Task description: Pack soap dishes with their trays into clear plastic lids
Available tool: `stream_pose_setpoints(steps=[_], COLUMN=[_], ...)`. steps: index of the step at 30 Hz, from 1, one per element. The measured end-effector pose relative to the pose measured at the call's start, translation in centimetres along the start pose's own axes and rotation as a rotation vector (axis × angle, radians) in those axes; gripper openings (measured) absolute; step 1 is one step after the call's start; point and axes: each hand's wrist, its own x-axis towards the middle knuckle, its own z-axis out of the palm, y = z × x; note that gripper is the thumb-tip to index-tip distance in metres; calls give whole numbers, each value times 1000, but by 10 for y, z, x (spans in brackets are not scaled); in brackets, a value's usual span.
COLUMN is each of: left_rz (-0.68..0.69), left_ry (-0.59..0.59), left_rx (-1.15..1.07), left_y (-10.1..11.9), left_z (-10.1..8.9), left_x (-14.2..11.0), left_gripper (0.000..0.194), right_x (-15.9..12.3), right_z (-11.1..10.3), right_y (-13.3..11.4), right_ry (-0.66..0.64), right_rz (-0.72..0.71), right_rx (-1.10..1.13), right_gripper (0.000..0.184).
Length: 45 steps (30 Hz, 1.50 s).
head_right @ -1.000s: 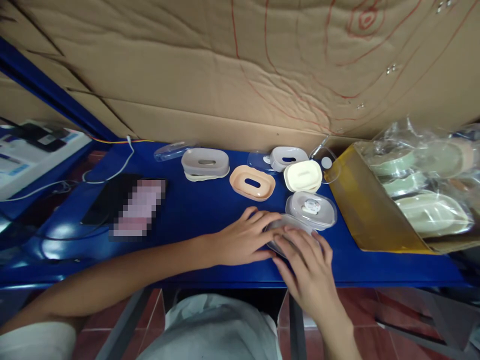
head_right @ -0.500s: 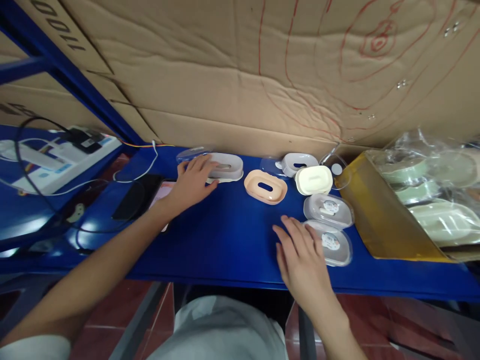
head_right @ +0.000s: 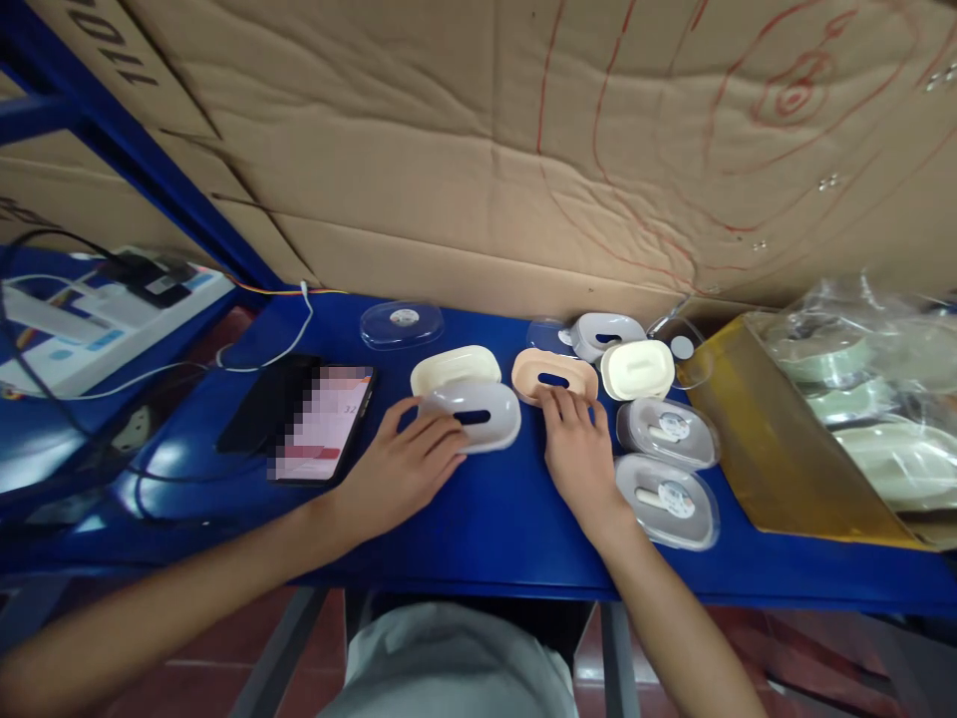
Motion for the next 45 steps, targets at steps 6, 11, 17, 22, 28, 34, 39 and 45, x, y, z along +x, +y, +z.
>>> stream_pose_setpoints(steps=[6, 11, 17, 22, 28, 34, 39, 45], left_rz=[114, 30, -484, -435, -421, -394, -362, -301], left_ry=[-111, -82, -203, -298, -411, -265, -219, -271], left_rx=[-139, -342, -257, -317, -368, -621, -656, -515], left_y=[23, -2, -62, -73, -63, -36, -31, -27], left_z=[6, 1, 10, 12, -4, 5, 10, 9], left_x=[-13, 6, 32, 15, 3, 1, 1, 1], left_gripper=[9, 29, 58, 53, 75, 110, 126, 106], right_x=[0, 2, -1, -9, -18, -19, -17, -18], right_z=[1, -8, -21, -9, -8, -9, -12, -13], right_y=[14, 13, -3, -2, 4, -6, -15, -26], right_ry=[101, 146, 6, 10, 173, 119, 78, -33], right_rz=[86, 49, -437, -531, -211, -252, -322, -369], right_rx=[95, 209, 456, 445, 629, 532, 432, 335], right_gripper=[42, 40, 53, 42, 44, 48, 42, 42])
